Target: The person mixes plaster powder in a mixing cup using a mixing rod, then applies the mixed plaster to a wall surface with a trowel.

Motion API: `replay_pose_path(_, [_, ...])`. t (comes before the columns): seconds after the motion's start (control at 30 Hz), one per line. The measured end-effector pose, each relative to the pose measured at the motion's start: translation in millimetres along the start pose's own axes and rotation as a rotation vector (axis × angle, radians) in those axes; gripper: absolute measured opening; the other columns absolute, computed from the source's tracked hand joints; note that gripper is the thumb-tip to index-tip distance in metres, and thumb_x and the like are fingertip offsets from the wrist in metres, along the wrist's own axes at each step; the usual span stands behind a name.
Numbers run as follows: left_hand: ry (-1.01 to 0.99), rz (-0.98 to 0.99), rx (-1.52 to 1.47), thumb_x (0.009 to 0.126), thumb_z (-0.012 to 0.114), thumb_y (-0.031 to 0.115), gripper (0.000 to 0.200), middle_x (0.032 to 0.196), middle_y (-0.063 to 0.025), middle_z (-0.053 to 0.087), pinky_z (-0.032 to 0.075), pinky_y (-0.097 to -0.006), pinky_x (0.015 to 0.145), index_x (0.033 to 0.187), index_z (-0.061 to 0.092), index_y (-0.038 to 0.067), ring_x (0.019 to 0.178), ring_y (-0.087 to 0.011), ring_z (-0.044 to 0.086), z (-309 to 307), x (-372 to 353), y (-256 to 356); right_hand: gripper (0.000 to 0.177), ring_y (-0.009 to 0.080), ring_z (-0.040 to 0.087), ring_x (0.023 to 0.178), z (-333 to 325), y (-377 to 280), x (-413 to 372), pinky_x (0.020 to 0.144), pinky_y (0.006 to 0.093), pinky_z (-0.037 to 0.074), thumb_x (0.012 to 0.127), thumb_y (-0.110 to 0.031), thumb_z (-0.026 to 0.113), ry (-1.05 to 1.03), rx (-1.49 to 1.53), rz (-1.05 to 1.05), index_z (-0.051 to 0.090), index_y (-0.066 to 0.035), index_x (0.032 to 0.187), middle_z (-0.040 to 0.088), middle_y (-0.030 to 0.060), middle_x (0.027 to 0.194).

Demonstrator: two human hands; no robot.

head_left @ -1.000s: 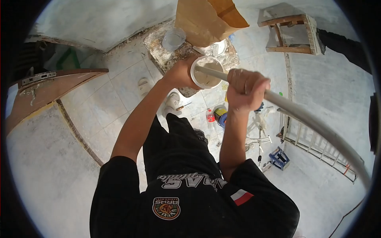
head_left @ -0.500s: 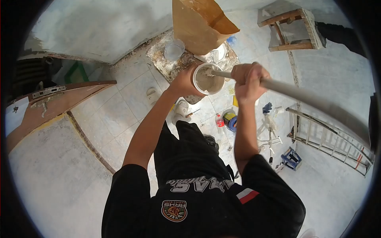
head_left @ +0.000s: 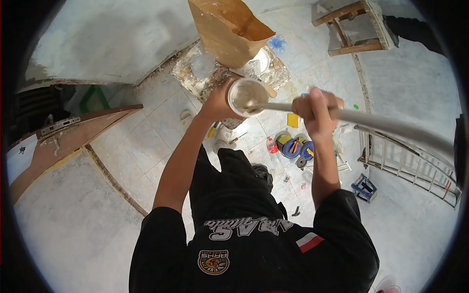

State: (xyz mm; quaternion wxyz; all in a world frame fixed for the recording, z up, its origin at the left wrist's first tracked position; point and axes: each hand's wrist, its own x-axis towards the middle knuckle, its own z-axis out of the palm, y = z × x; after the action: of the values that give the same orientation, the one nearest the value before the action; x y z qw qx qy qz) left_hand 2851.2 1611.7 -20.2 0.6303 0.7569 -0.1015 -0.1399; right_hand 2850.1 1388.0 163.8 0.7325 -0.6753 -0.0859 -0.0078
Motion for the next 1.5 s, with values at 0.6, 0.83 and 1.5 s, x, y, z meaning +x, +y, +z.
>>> replay_pose_path(0.6, [0.045,0.073,0.025,0.05,0.102,0.027,0.102,0.125,-0.0116,0.07,0.055,-0.0432,0.1,0.139,0.053,0.012,0.115,-0.032,0.069,3.2,-4.7,-6.5,0.059,0.0151,0.043,0.045,17.7,4.7,31.6,0.047,0.034,0.037,0.102,-0.033,0.066,-0.231,0.04,0.217,0.047,-0.007,0.052,0.046,0.0025,0.049])
replay_pose_path(0.83, [0.039,0.079,0.037,0.05,0.103,0.027,0.108,0.133,-0.0106,0.068,0.053,-0.0412,0.105,0.143,0.051,0.01,0.123,-0.0287,0.066,-2.3,-3.9,-1.9,0.053,0.0107,0.043,0.043,40.4,3.9,89.4,0.043,0.0298,0.032,0.1,-0.03,0.07,-0.123,-0.179,0.149,0.051,-0.007,0.056,0.048,0.0016,0.049])
replay_pose_path(1.5, [0.046,0.074,0.074,0.055,0.101,0.031,0.105,0.131,-0.0127,0.068,0.053,-0.0418,0.104,0.144,0.048,0.013,0.121,-0.0298,0.067,0.4,-13.4,-2.5,0.047,0.031,0.066,0.115,-9.5,-133.5,-55.4,0.096,0.0401,0.055,0.089,0.006,0.068,-0.777,-0.936,0.255,0.067,-0.011,0.133,0.063,0.0158,0.126])
